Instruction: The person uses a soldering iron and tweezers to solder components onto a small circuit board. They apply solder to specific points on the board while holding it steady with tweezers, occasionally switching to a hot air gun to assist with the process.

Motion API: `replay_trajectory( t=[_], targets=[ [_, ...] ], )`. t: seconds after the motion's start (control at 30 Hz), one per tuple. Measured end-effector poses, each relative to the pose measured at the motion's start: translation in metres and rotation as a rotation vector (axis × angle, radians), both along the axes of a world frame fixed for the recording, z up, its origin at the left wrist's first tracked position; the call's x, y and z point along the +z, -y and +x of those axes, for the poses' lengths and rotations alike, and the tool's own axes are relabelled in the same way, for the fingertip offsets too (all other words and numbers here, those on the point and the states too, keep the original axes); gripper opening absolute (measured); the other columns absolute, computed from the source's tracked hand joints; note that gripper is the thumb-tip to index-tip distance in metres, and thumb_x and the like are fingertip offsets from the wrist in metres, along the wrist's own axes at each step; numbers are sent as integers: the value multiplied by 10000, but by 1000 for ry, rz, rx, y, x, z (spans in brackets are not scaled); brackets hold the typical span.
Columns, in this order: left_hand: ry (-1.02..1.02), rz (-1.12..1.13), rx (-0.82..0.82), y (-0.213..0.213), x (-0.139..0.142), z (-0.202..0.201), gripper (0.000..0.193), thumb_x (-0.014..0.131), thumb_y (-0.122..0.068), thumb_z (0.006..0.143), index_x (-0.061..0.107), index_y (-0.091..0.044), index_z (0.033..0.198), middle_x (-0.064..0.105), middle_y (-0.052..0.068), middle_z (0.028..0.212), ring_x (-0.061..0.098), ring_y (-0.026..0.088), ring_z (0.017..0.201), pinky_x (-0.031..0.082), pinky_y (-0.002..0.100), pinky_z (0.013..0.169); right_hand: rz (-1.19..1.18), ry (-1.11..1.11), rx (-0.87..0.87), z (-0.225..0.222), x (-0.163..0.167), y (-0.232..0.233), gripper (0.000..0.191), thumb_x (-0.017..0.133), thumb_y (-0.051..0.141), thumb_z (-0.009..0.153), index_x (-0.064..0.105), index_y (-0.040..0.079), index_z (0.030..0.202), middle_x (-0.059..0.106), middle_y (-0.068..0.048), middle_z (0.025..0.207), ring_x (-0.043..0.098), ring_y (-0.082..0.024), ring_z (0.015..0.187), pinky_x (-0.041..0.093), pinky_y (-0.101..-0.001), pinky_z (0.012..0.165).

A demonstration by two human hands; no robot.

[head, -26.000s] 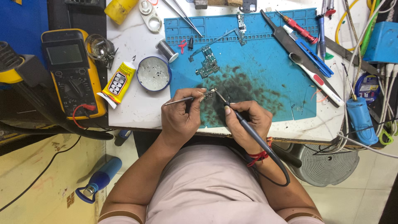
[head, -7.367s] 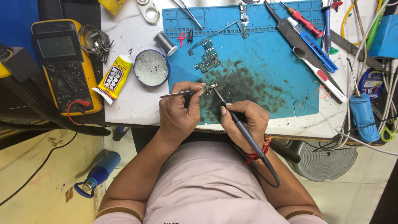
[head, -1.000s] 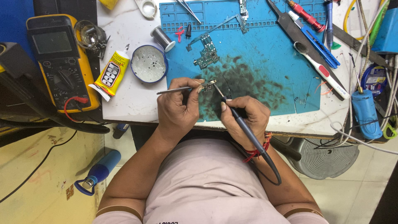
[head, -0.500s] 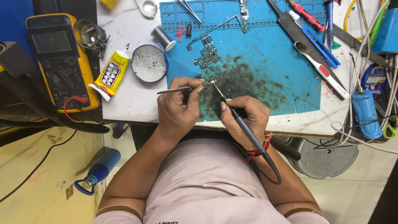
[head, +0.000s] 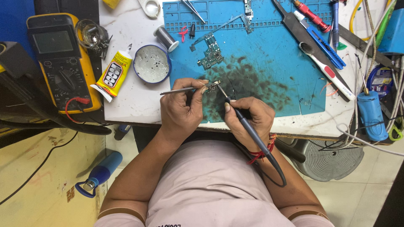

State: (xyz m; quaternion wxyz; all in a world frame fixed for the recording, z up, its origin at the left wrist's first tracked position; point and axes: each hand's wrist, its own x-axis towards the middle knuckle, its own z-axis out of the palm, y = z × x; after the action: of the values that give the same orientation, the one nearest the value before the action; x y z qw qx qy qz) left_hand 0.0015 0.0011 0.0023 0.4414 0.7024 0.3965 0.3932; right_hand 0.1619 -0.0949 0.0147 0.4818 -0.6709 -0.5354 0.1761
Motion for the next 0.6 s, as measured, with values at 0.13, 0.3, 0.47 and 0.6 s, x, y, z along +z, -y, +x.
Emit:
replay_trajectory(
  t=[0.13, 0.3, 0.47, 0.6],
  targets=[
    [31, 33, -7, 0, 0, 0, 111, 662, -2, 1041, 569, -18, 1099, 775, 129, 1072, 709, 76, 694, 554, 227, 579, 0, -24, -2, -1, 0, 0, 119, 791, -2, 884, 678, -2, 924, 702, -76, 798, 655, -107, 666, 488, -244, 593],
    [24, 4, 2, 1, 1, 0, 103, 663, -1, 1030, 574, -12, 1080, 782, 134, 1058, 694, 78, 653, 532, 231, 553, 7, -26, 4, -1, 1, 1, 117, 792, 2, 890, 682, 0, 928, 703, -75, 802, 656, -111, 673, 491, -248, 606],
    [20, 16, 4, 1, 2, -1, 97, 659, -5, 1039, 578, -11, 1094, 778, 134, 1066, 720, 94, 706, 564, 242, 600, 13, -1, 4, -2, 2, 0, 121, 795, 4, 886, 682, -1, 932, 714, -89, 832, 669, -123, 704, 504, -257, 632],
    [48, 28, -6, 0, 2, 0, 101, 656, -10, 1054, 572, -18, 1109, 771, 132, 1085, 760, 116, 802, 598, 243, 657, -5, -43, 26, 0, 3, 1, 117, 796, -4, 886, 692, -5, 939, 712, -86, 814, 668, -122, 683, 501, -252, 612]
  ],
)
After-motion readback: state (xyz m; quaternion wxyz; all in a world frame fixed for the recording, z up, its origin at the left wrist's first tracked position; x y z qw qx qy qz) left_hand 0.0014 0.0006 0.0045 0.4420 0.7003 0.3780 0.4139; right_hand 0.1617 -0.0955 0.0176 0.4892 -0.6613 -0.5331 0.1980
